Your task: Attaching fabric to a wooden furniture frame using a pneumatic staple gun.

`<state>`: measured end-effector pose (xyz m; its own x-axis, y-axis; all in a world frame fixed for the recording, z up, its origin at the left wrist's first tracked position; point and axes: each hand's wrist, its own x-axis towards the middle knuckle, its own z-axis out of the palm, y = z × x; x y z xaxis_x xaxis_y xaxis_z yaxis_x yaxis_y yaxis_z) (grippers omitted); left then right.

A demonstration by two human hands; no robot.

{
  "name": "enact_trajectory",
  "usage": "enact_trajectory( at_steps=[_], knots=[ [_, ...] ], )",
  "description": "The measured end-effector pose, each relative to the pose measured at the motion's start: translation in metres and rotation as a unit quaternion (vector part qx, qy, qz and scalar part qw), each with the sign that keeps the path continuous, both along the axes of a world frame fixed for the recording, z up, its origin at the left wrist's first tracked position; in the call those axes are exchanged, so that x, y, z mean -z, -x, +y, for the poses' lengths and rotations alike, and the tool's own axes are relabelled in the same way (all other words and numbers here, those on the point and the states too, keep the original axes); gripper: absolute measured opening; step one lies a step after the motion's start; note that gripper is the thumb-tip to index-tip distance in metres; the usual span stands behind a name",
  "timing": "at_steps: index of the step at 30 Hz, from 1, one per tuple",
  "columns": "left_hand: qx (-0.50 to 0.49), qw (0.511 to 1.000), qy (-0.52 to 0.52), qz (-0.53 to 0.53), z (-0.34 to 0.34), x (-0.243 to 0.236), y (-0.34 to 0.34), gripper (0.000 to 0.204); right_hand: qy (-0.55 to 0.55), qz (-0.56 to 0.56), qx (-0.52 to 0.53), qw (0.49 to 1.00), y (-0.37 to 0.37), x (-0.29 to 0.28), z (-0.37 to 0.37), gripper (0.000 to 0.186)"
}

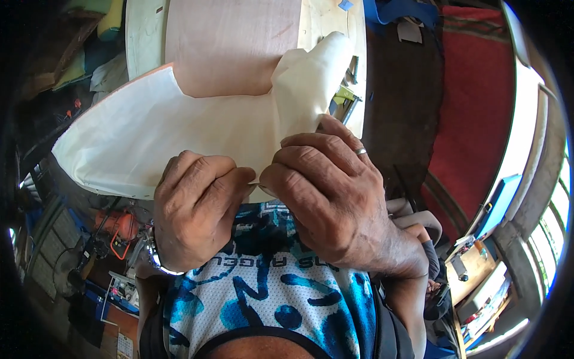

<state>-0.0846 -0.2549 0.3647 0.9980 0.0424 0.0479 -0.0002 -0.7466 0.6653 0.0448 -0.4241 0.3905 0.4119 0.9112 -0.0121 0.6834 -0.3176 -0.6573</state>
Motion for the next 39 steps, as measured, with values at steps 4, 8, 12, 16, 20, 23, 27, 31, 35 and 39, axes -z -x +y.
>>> enact_trajectory(
  at_steps=[4, 8, 12, 16, 20, 23, 27, 31, 35, 39],
  knots=[
    [-0.006, 0.998, -0.01, -0.062, -0.002, 0.011, 0.0, 0.02, -0.046, 0.007, 0.046, 0.998, 0.006, 0.009, -0.008, 0.037],
    [0.003, 0.998, -0.001, -0.057, 0.001, 0.007, -0.004, 0.021, -0.029, -0.026, 0.019, 0.999, 0.0, 0.003, -0.004, 0.043],
    [0.018, 0.996, -0.021, -0.09, 0.003, 0.016, -0.001, 0.024, 0.023, -0.033, -0.008, 0.999, 0.002, 0.008, 0.004, 0.034],
    [0.0, 0.992, -0.021, -0.126, 0.004, 0.02, 0.007, 0.025, 0.02, -0.006, -0.008, 1.0, 0.008, 0.01, 0.003, 0.025],
    [-0.014, 0.995, -0.018, -0.102, 0.006, 0.012, 0.005, 0.02, 0.003, -0.026, 0.01, 1.0, 0.017, 0.013, -0.002, 0.028],
    [-0.004, 0.993, -0.022, -0.117, 0.006, 0.013, 0.008, 0.021, -0.03, -0.026, 0.042, 0.998, 0.024, 0.018, -0.002, 0.03],
    [0.047, 0.985, -0.053, -0.159, 0.011, 0.018, 0.013, 0.026, -0.053, -0.006, 0.061, 0.997, 0.028, 0.024, -0.004, 0.026],
    [0.079, 0.979, -0.057, -0.18, 0.011, 0.017, 0.012, 0.027, -0.097, 0.025, 0.083, 0.992, 0.029, 0.026, -0.01, 0.022],
    [0.087, 0.973, -0.065, -0.202, 0.009, 0.021, 0.012, 0.027, -0.127, 0.034, 0.08, 0.988, 0.027, 0.029, -0.016, 0.02],
    [0.088, 0.954, -0.105, -0.265, 0.007, 0.033, 0.018, 0.022, -0.147, -0.02, 0.026, 0.989, 0.028, 0.034, -0.017, 0.022]
  ],
)
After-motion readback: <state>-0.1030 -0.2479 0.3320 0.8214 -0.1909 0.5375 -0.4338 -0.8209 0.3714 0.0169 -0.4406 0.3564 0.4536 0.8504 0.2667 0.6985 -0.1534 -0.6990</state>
